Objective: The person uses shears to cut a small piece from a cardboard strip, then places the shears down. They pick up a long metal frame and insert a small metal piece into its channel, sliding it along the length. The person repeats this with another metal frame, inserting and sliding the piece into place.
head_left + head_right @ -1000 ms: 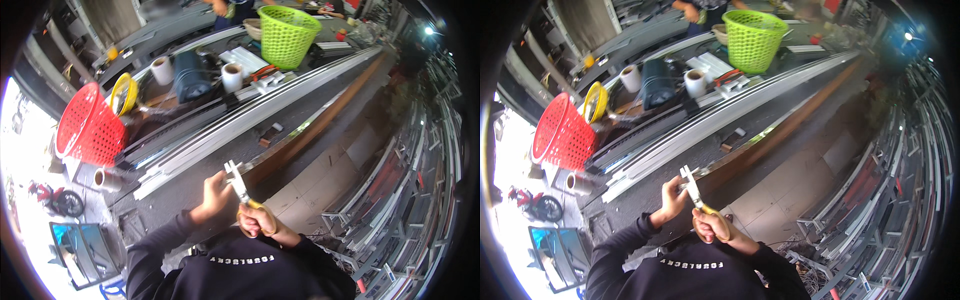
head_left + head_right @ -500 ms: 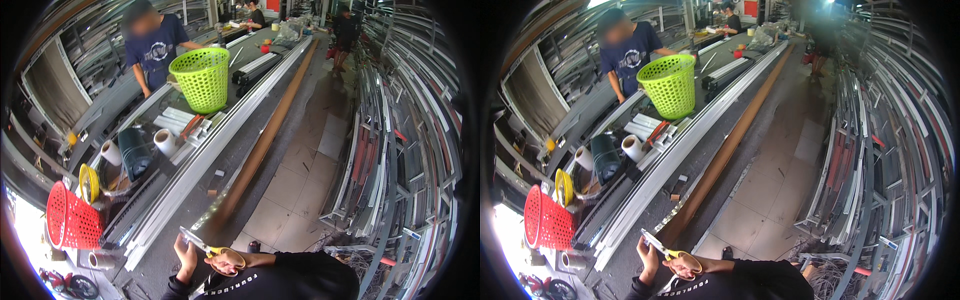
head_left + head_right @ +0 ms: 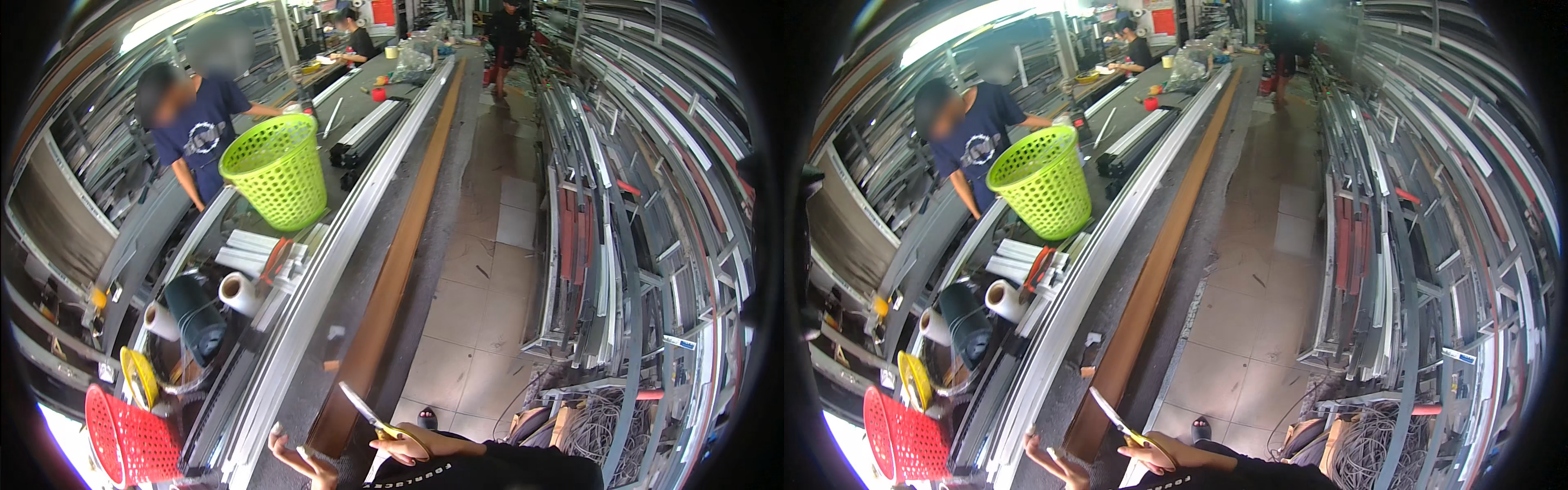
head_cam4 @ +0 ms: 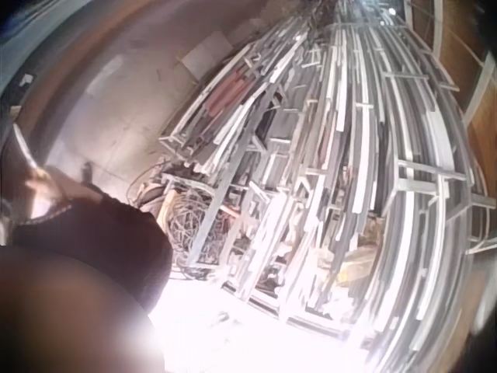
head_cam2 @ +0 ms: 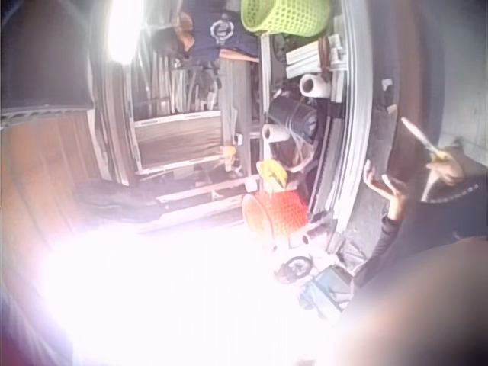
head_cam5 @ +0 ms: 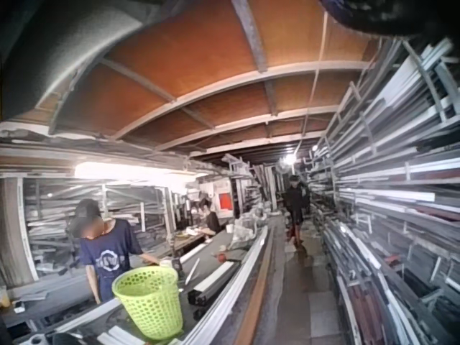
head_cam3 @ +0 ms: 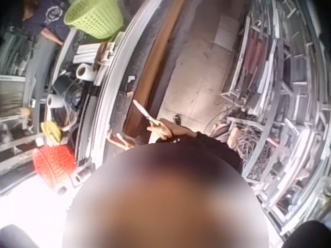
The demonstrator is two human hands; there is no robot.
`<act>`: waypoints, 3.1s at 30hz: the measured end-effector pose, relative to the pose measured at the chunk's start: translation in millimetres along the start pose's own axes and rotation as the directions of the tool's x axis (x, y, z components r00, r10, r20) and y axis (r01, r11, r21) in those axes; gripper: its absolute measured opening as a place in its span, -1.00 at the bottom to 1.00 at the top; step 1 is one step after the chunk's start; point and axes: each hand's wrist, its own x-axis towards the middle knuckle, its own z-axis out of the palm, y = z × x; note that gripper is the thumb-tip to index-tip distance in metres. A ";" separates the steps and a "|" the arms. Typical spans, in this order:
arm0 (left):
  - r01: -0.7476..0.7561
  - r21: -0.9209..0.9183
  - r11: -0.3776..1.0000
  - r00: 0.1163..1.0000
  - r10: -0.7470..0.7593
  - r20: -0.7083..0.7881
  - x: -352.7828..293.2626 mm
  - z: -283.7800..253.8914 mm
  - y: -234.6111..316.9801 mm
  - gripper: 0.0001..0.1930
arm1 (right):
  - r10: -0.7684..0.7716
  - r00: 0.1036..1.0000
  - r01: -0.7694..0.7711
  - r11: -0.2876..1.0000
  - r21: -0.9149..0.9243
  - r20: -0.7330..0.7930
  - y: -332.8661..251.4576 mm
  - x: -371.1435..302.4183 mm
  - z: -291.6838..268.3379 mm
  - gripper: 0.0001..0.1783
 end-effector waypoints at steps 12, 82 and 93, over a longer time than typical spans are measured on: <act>-0.061 -0.288 0.956 0.806 0.217 0.550 34.2 240.5 119.9 -0.71 | -0.517 0.364 -0.236 0.753 -0.614 -0.775 5.8 -86.2 -247.1 -0.47; 0.106 -0.115 0.988 0.365 0.069 0.928 585.6 2070.8 320.0 -0.62 | -0.169 0.742 0.030 0.975 -0.220 -0.648 -697.8 -9.2 -2052.0 -0.46; 0.202 -0.103 0.974 0.747 -0.085 0.659 638.5 2137.9 366.2 -0.66 | -0.312 0.803 0.149 0.930 -0.336 -0.507 -858.9 101.2 -2207.4 -0.45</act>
